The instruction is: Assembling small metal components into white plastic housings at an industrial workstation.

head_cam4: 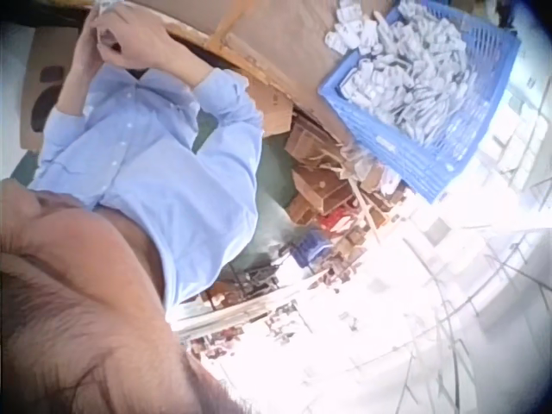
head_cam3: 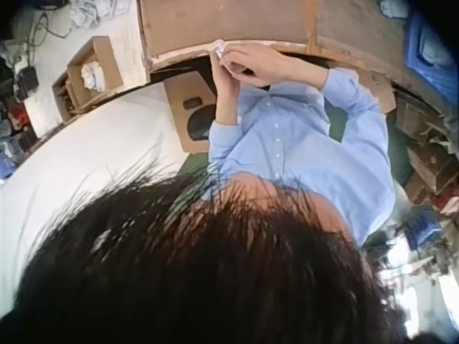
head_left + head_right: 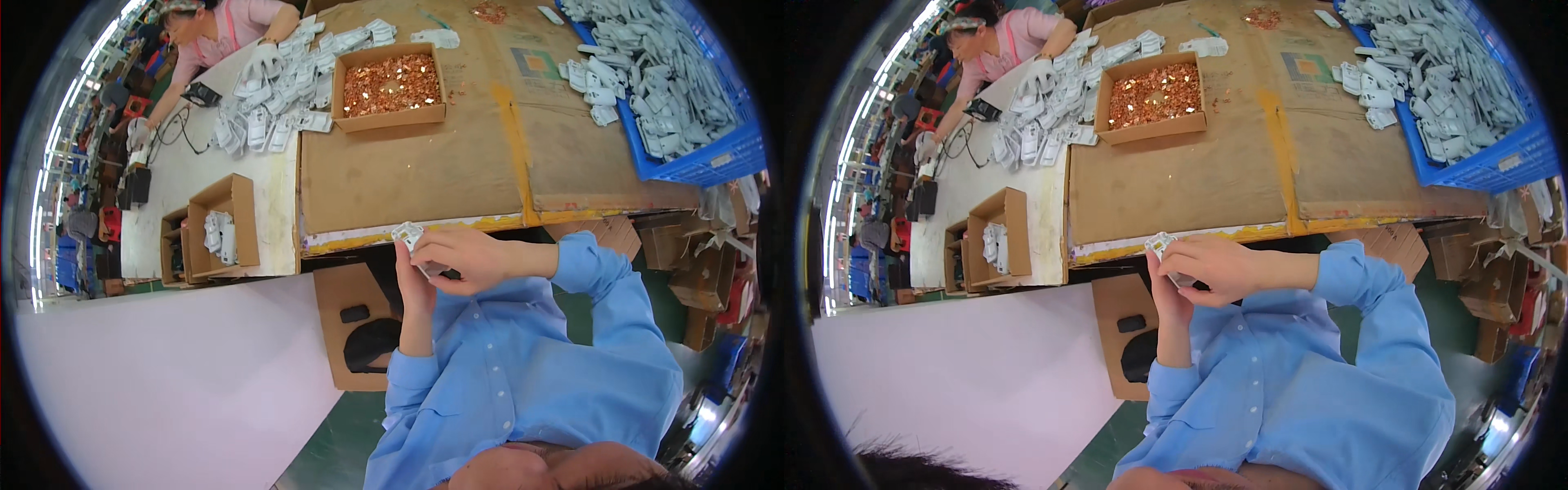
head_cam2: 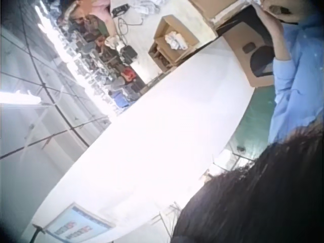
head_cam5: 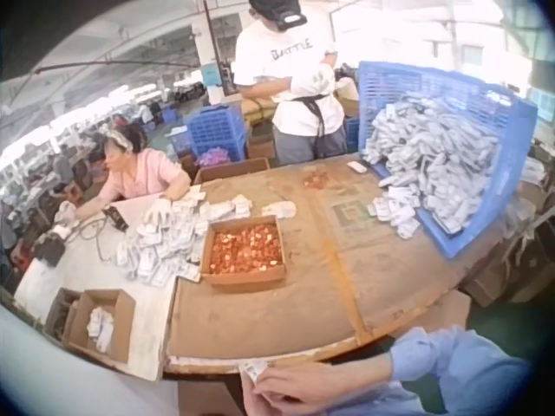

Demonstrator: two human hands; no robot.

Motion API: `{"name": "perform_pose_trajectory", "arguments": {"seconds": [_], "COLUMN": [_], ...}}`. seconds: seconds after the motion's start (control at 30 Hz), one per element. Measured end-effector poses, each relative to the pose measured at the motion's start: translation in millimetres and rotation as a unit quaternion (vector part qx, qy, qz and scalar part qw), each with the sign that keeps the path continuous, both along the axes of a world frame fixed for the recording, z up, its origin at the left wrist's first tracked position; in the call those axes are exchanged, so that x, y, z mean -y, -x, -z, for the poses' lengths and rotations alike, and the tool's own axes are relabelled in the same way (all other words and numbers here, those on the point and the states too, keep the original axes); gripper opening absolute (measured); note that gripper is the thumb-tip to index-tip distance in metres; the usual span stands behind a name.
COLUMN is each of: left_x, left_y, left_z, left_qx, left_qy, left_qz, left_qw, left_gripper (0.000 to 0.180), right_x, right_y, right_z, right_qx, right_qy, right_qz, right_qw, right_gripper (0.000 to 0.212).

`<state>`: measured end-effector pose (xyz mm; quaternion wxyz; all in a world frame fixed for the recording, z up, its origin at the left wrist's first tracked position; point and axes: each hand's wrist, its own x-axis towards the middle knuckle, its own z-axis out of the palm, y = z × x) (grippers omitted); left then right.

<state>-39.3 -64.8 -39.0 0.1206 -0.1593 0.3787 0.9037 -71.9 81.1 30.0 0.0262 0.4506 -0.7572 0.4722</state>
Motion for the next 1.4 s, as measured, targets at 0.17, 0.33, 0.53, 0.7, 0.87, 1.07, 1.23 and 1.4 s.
{"name": "perform_pose_trajectory", "arguments": {"seconds": [0.17,0.33,0.53,0.7,0.87,1.07,1.23,1.4], "left_x": [11.7,34.9,23.6,18.2,25.1,23.0,20.7,19.8], "left_y": [9.3,20.4,26.6,26.0,22.7,15.3,15.9,12.0], "left_z": [9.9,8.3,24.3,18.4,13.6,6.3,7.8,6.8], "left_qx": [0.049,-0.017,-0.011,-0.024,-0.024,-0.052,-0.035,-0.058], "left_qy": [-0.026,-0.111,-0.113,-0.061,-0.002,0.027,0.077,0.115], "left_qz": [-0.034,0.061,0.091,0.115,0.126,0.128,0.127,0.112], "left_qw": [0.998,0.992,0.989,0.991,0.992,0.99,0.988,0.985], "left_gripper": [0.066,0.065,0.062,0.057,0.05,0.042,0.045,0.047], "right_x": [0.4,-14.6,-9.4,-14.3,1.5,5.2,17.1,30.8], "right_y": [24.7,114.1,279.1,338.1,338.0,345.6,340.5,333.9], "right_z": [-16.3,-43.6,-24.7,23.2,22.5,32.6,16.3,16.7], "right_qx": [0.115,0.09,0.01,0.03,0.06,0.029,0.063,0.036], "right_qy": [-0.07,-0.093,-0.317,-0.399,-0.434,-0.47,-0.517,-0.515], "right_qz": [-0.014,0.187,0.217,0.239,0.238,0.28,0.269,0.285], "right_qw": [0.991,0.974,0.923,0.885,0.867,0.837,0.81,0.808], "right_gripper": [0.025,0.018,0.022,0.023,0.024,0.021,0.027,0.024]}}
